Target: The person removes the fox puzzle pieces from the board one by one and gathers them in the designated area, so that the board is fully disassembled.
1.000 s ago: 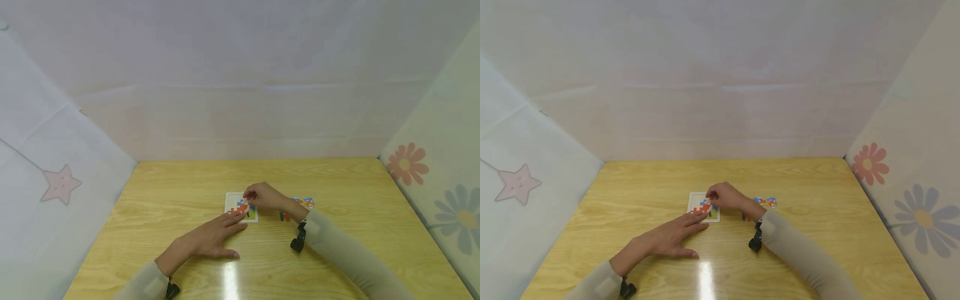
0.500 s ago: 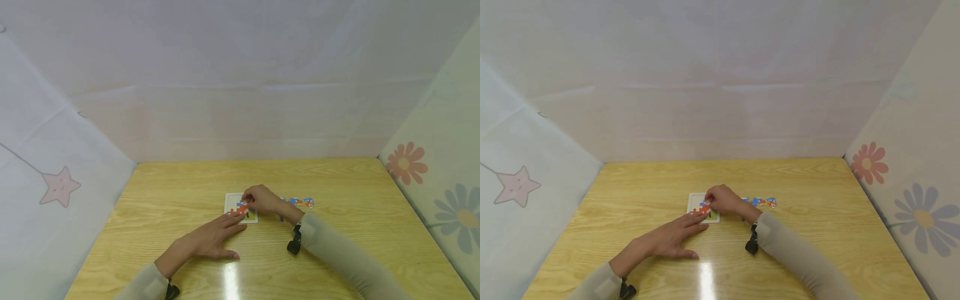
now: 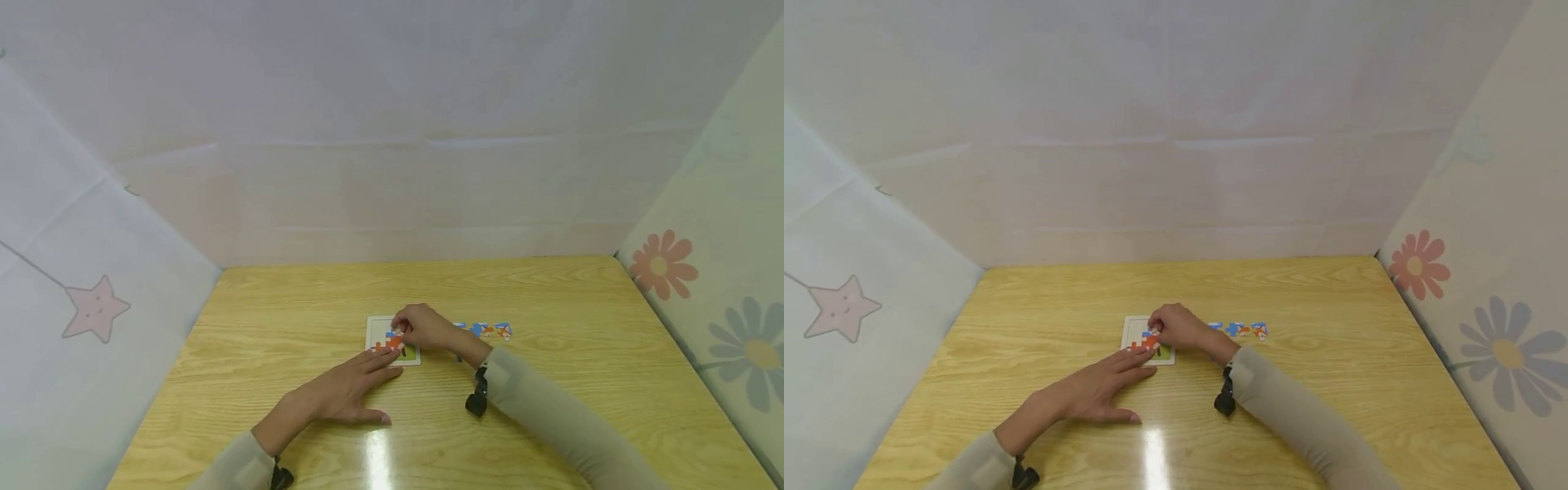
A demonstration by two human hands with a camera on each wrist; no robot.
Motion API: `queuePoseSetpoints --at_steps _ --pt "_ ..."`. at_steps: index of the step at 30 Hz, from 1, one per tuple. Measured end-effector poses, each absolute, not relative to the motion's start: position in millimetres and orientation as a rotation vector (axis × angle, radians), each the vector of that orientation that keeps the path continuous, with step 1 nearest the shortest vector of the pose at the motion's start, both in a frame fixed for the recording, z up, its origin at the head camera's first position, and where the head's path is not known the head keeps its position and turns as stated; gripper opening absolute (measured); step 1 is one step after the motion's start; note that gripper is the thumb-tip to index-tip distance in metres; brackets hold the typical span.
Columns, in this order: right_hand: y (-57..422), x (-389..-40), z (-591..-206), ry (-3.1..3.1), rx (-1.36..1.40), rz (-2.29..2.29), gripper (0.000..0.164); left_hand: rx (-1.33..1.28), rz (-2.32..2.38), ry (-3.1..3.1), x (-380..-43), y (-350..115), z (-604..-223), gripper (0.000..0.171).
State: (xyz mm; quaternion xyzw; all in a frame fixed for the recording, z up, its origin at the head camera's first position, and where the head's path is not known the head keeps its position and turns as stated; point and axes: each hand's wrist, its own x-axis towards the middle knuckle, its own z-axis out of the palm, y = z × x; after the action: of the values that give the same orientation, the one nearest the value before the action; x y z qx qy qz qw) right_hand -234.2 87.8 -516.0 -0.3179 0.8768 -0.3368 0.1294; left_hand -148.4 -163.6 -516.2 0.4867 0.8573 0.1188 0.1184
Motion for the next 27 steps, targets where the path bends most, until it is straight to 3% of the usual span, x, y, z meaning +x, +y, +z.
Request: queuePoseSetpoints --at_steps 9,27 --pt "84.3 -236.2 -517.4 2.498 -0.895 -1.015 0.024 1.533 0.422 2.535 -154.0 -170.3 -531.8 0.088" --pt "85.1 -232.8 -522.0 2.462 -0.791 -1.205 0.02 1.394 0.409 2.514 -145.7 -166.8 -518.1 0.087"
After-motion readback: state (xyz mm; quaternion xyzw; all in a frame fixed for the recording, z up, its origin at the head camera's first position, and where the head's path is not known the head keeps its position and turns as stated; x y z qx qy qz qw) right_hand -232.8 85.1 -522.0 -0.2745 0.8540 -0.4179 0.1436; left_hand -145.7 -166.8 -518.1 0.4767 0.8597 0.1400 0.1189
